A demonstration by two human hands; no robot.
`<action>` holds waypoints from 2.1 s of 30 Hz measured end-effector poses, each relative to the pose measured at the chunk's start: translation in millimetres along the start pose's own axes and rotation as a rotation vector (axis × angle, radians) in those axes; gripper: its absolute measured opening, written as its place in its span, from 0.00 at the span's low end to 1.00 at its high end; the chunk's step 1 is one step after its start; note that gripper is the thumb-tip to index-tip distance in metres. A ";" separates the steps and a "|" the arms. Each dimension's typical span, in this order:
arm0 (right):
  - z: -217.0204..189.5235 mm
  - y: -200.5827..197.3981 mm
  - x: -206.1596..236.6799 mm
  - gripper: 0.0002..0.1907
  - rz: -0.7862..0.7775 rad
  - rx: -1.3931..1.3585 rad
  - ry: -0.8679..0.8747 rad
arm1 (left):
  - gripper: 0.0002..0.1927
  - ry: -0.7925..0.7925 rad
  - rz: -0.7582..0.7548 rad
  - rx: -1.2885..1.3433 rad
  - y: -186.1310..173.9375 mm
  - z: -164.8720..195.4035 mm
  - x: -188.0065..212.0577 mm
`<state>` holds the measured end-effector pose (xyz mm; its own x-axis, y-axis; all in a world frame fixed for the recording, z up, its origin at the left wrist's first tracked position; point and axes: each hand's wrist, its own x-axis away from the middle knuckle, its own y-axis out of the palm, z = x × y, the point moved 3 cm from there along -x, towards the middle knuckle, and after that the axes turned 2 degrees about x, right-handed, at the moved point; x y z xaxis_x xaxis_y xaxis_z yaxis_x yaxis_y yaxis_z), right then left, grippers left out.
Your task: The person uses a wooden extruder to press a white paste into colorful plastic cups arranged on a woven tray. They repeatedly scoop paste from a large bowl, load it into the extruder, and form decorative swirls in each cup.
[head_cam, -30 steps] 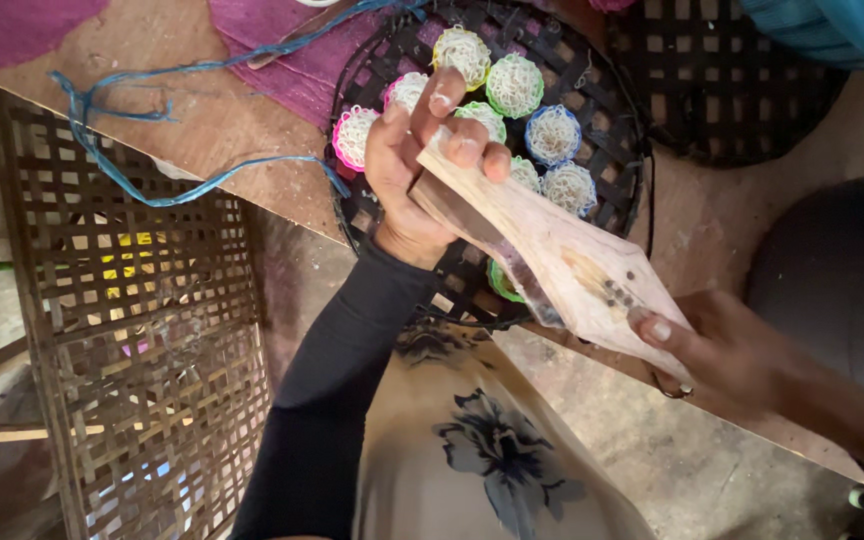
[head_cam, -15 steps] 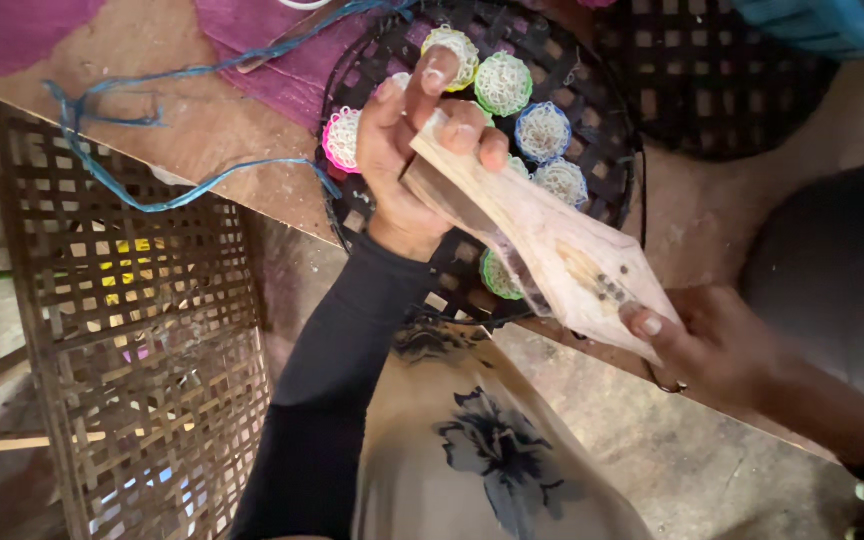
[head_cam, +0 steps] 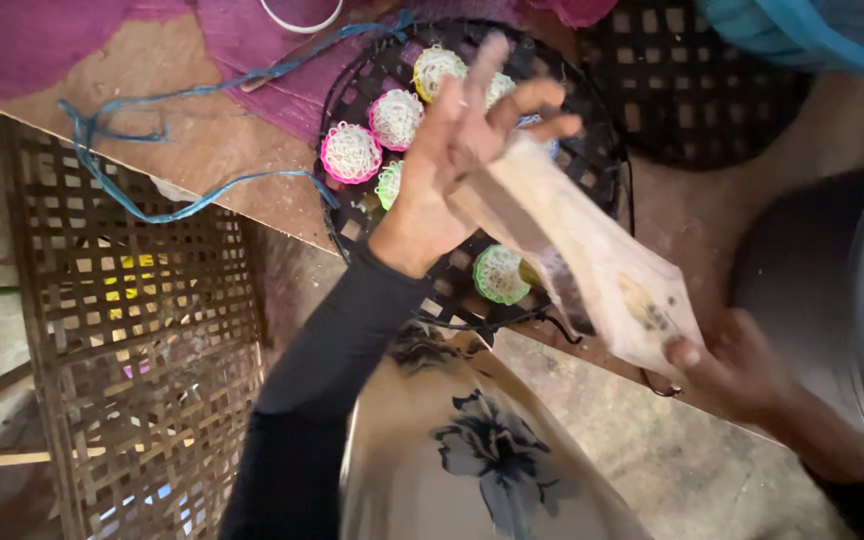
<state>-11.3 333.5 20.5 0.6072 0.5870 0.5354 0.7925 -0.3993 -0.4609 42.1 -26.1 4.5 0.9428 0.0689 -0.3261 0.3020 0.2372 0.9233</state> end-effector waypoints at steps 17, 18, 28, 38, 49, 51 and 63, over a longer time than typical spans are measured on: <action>5.2 21.3 -11.5 0.32 0.243 -0.201 -0.418 | 0.23 -0.557 0.024 -1.864 -17.5 -44.0 76.3; 2.3 20.6 -10.9 0.33 0.215 -0.293 -0.376 | 0.23 -0.494 -0.017 -1.906 -8.6 -39.8 78.2; -11.3 25.1 -18.5 0.35 0.213 -0.306 -0.456 | 0.41 0.050 -0.130 -2.951 63.4 -20.1 76.2; -94.6 71.8 -46.8 0.31 -0.302 -0.543 -0.588 | 0.39 0.094 0.196 -1.876 16.3 25.1 79.9; -73.0 110.6 -83.3 0.35 0.317 0.140 -0.622 | 0.19 0.515 0.887 -2.078 -19.6 84.9 231.4; -75.6 109.9 -82.9 0.35 0.300 0.132 -0.635 | 0.22 0.592 0.940 -1.756 -10.5 86.5 235.5; -76.5 107.6 -79.8 0.30 0.427 0.333 -0.731 | 0.29 0.628 0.991 -1.692 29.8 93.9 220.0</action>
<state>29.8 189.8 -17.7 0.5679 0.7817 -0.2576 0.3822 -0.5276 -0.7586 271.7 -94.8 -20.6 0.3907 0.8736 -0.2903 -0.9201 0.3611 -0.1515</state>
